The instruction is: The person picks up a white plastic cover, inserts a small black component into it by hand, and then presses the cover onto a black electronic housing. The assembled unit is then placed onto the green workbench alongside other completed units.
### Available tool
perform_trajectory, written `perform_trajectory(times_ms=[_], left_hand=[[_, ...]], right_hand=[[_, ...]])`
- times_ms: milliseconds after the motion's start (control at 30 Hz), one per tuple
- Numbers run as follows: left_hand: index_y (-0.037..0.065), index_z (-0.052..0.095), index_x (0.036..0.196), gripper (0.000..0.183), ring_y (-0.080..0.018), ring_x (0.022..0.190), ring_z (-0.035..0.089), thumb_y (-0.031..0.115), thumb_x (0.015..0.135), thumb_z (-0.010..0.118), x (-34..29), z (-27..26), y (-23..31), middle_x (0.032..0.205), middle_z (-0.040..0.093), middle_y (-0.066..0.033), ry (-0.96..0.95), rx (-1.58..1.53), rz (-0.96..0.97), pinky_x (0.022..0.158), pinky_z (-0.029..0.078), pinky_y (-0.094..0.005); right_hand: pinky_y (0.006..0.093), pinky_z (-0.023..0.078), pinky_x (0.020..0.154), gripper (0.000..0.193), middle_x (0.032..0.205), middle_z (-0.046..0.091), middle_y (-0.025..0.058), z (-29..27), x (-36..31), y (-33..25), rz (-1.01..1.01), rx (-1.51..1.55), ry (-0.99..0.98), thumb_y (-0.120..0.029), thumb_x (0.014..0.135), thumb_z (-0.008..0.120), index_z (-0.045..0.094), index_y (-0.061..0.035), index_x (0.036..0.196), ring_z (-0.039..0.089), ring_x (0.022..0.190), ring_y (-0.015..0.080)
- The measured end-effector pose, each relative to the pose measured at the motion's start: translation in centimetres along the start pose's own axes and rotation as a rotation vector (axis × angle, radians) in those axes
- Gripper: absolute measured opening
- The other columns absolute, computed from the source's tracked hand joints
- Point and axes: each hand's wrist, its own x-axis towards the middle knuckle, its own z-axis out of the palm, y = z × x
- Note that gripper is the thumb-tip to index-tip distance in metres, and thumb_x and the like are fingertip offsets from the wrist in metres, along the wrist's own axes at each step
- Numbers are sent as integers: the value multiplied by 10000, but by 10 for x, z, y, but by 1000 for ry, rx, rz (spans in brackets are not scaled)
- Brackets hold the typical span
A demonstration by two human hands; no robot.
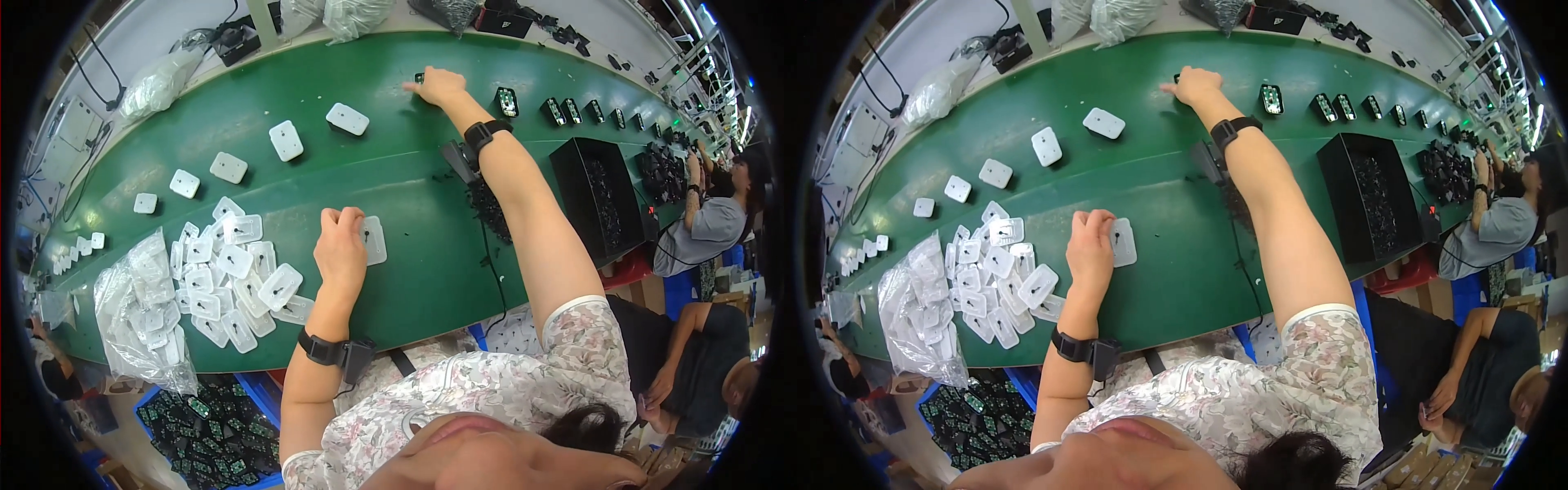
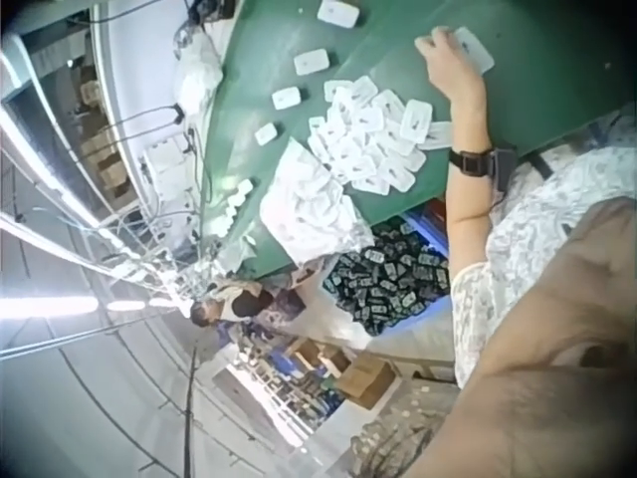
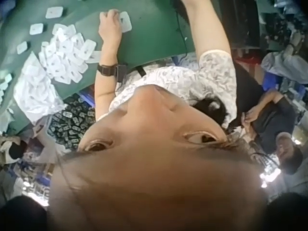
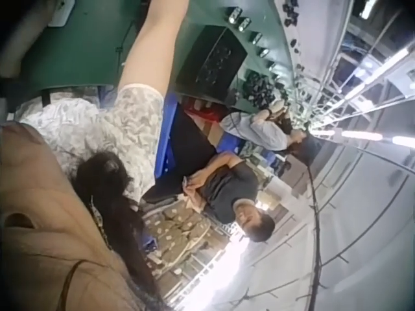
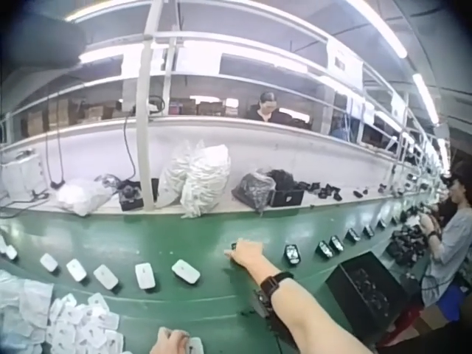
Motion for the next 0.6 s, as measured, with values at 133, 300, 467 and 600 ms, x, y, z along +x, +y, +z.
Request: perform_trajectory(times_ms=[133,300,467,600], left_hand=[[101,552,1009,190,-309,742,573,201,855,598,1,1,-1,908,483,-116,-13,112,65,607,478,-396],[-11,456,1159,658,-265,858,541,324,682,762,-11,-7,10,943,471,-119,-54,377,212,646,488,-347],[11,461,1187,637,-254,922,512,258,679,756,-18,-10,12,990,491,-106,-103,455,221,716,456,-360],[28,454,1227,622,-261,960,503,163,685,726,-18,-17,6,1025,525,-86,-83,508,301,817,402,-390]], right_hand=[[417,479,842,692,1138,543,217,1,0,-6,-55,206,-86,-400,717,701,421,2,1204,577,993,328],[342,459,844,571,1019,545,161,-9,-95,-30,-249,1071,-72,-166,676,701,464,-27,1176,546,940,242],[313,445,864,417,995,571,86,-5,-184,-24,-517,1020,-251,-205,720,727,558,-39,1064,555,939,197],[342,466,849,355,1035,590,111,4,-208,-11,-655,720,-69,-113,758,684,560,-25,1079,581,964,248]])
